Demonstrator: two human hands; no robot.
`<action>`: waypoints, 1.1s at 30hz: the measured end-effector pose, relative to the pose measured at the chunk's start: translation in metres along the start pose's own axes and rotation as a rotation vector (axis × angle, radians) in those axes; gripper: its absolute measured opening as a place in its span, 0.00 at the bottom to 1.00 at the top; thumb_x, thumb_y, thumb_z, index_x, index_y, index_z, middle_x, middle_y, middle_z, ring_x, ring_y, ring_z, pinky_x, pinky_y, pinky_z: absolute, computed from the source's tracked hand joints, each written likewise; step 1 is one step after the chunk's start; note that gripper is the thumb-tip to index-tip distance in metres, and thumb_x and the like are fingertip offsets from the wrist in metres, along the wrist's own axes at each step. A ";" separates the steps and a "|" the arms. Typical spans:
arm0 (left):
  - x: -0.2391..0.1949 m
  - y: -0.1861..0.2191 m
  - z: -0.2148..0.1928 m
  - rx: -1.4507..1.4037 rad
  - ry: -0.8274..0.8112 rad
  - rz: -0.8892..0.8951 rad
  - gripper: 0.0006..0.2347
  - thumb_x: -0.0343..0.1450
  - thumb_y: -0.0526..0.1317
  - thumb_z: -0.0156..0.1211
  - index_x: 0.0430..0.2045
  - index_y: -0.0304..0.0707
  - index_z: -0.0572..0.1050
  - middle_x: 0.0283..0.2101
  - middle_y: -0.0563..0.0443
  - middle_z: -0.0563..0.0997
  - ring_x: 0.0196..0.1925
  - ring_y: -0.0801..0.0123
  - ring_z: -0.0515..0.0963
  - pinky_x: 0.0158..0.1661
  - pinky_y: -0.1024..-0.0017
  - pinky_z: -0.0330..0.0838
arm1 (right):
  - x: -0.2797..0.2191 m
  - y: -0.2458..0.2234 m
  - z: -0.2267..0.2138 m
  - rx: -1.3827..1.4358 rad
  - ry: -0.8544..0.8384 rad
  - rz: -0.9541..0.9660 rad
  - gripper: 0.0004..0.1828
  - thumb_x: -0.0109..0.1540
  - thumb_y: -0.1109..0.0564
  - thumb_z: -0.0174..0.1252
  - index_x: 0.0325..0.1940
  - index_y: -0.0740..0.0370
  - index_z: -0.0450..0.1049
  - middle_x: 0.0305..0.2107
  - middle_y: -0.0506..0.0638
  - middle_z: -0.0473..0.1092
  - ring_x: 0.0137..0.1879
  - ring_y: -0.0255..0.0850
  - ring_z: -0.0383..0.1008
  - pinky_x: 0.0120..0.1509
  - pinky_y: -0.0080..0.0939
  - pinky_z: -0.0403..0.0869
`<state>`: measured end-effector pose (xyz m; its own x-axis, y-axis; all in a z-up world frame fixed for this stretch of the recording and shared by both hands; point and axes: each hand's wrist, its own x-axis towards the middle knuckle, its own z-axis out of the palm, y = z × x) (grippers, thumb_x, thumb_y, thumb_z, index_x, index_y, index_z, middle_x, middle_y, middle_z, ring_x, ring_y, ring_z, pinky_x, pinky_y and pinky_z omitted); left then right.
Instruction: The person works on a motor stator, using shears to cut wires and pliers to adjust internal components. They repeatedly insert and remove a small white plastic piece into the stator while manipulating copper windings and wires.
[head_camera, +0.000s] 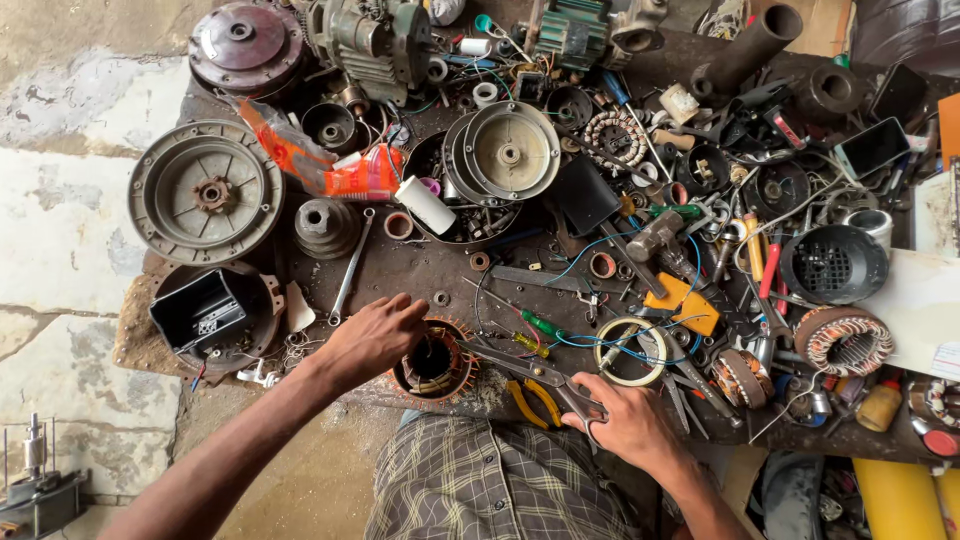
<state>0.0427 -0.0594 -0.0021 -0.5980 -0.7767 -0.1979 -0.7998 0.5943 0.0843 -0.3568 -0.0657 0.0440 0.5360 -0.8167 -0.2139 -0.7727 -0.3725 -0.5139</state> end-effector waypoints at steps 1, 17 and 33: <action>0.003 -0.002 0.000 -0.035 -0.028 -0.004 0.09 0.75 0.38 0.55 0.43 0.35 0.78 0.45 0.49 0.73 0.45 0.67 0.72 0.44 0.73 0.79 | -0.001 0.002 0.001 -0.008 -0.002 0.015 0.31 0.48 0.44 0.76 0.52 0.50 0.74 0.19 0.47 0.77 0.26 0.44 0.81 0.29 0.46 0.76; -0.009 -0.016 -0.013 -0.607 0.267 -0.048 0.09 0.68 0.39 0.64 0.39 0.38 0.80 0.37 0.49 0.78 0.37 0.62 0.81 0.37 0.63 0.80 | -0.001 0.002 0.011 0.053 0.044 0.032 0.32 0.48 0.46 0.77 0.53 0.55 0.74 0.28 0.51 0.80 0.30 0.47 0.83 0.33 0.47 0.77; -0.019 -0.021 -0.019 -0.418 0.352 0.128 0.20 0.64 0.33 0.61 0.52 0.50 0.81 0.37 0.50 0.75 0.43 0.58 0.79 0.37 0.64 0.78 | -0.008 -0.021 0.008 -0.037 0.049 0.080 0.32 0.48 0.45 0.76 0.52 0.56 0.75 0.24 0.51 0.79 0.27 0.42 0.82 0.30 0.44 0.77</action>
<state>0.0696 -0.0608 0.0185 -0.6158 -0.7691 0.1709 -0.6294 0.6107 0.4805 -0.3418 -0.0482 0.0503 0.4556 -0.8645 -0.2121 -0.8249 -0.3204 -0.4657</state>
